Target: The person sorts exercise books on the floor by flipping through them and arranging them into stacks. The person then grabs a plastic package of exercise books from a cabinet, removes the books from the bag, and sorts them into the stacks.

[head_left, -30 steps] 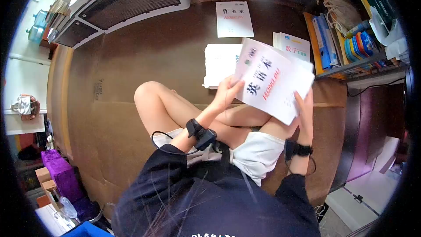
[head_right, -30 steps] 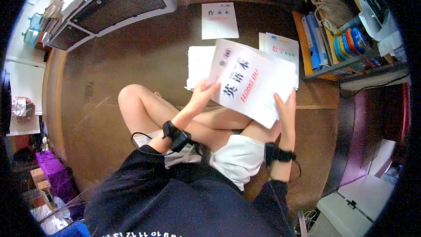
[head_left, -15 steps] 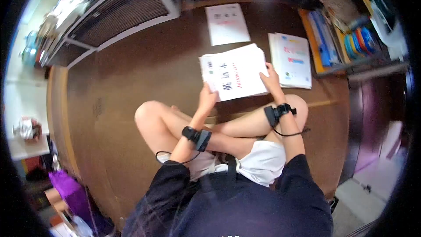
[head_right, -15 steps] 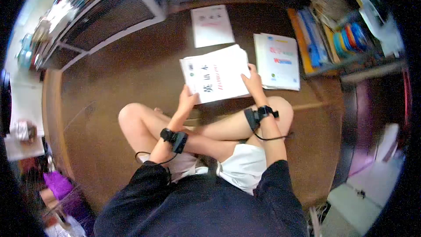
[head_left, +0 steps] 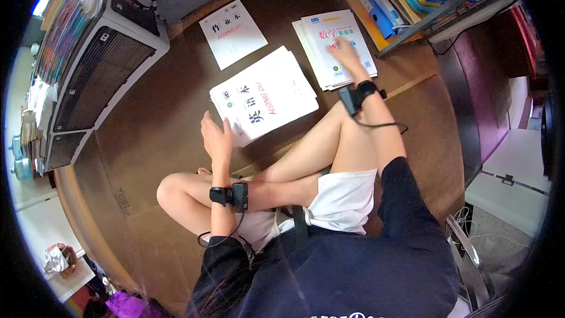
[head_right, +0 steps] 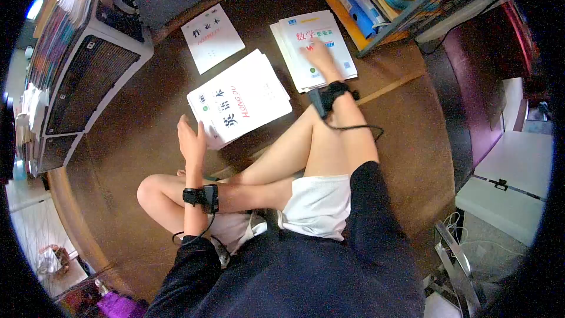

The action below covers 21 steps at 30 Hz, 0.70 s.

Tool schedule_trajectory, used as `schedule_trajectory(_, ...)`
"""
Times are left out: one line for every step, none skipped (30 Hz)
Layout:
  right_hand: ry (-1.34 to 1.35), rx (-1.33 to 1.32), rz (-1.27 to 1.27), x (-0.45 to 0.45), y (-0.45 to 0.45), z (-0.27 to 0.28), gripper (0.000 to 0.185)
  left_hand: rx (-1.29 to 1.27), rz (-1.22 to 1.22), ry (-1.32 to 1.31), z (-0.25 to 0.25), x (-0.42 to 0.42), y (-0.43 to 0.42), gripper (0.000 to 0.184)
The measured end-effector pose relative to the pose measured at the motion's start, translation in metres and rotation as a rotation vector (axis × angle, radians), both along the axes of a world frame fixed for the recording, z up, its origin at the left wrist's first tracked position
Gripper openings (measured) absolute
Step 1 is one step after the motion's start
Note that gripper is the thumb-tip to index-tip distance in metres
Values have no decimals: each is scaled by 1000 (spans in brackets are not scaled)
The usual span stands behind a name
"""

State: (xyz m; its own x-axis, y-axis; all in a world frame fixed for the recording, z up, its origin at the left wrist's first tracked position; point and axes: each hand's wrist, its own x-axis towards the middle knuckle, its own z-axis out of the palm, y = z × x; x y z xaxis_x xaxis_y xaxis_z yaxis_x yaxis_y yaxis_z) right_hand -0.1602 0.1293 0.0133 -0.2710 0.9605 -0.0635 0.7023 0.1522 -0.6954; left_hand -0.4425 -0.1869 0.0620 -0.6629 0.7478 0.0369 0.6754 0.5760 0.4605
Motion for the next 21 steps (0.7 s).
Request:
schedule_trajectory(-40, 23, -66, 23, 19, -16, 57, 22, 16, -8, -12, -5, 1, 56)
schedule_trajectory(-82, 48, -130, 48, 40, -39, 54, 46, 35, -17, -27, -9, 1, 56)
schedule_trajectory(-173, -45, -182, 76, 60, -61, 54, 67, 56, -29, -39, -10, 2, 56)
schedule_trajectory(-235, -49, -255, 87, 58, -56, 53, 79, 47, -147, -49, -9, 2, 55)
schedule_trajectory(-294, -58, -328, 99, 56, -52, 53, 92, 40, -264, -57, -10, 3, 55)
schedule_trajectory(-252, -115, -316, 103, 58, -52, 61, 108, 33, -378, -58, -10, 7, 55)
schedule_trajectory(-212, -175, -304, 108, 60, -55, 68, 119, 36, -460, -59, -12, 10, 54)
schedule_trajectory(-181, -124, -167, 111, 66, -69, 73, 127, 40, -545, -60, -12, 10, 54)
schedule_trajectory(-258, -81, -183, 108, 62, -71, 74, 137, 44, -634, -56, -10, 10, 53)
schedule_trajectory(-333, -33, -197, 97, 56, -62, 75, 151, 49, -720, -54, -7, 13, 53)
schedule_trajectory(-406, 15, -211, 87, 53, -52, 76, 151, 82, -734, -52, -6, 15, 53)
schedule_trajectory(-408, -67, -189, 79, 49, -33, 81, 147, 113, -748, -50, -4, 15, 53)
schedule_trajectory(-435, -66, -189, 77, 48, -34, 83, 147, 143, -761, -50, -3, 15, 53)
schedule_trajectory(-462, -61, -187, 74, 50, -35, 84, 140, 159, -809, -54, -3, 14, 55)
schedule_trajectory(-489, -56, -182, 74, 53, -39, 86, 138, 176, -817, -54, 0, 15, 55)
schedule_trajectory(-432, -108, -186, 76, 58, -43, 84, 137, 195, -822, -53, 2, 17, 56)
schedule_trajectory(-375, -160, -187, 75, 62, -47, 82, 135, 218, -827, -52, 2, 16, 56)
schedule_trajectory(-317, -215, -187, 73, 61, -51, 80, 132, 215, -822, -54, 2, 14, 56)
schedule_trajectory(-211, -316, -157, 66, 53, -37, 75, 130, 211, -815, -54, 2, 14, 57)
schedule_trajectory(-104, -412, -129, 62, 46, -19, 70, 131, 204, -808, -55, 2, 14, 57)
schedule_trajectory(4, -506, -102, 57, 42, -5, 66, 132, 206, -799, -55, 1, 14, 57)
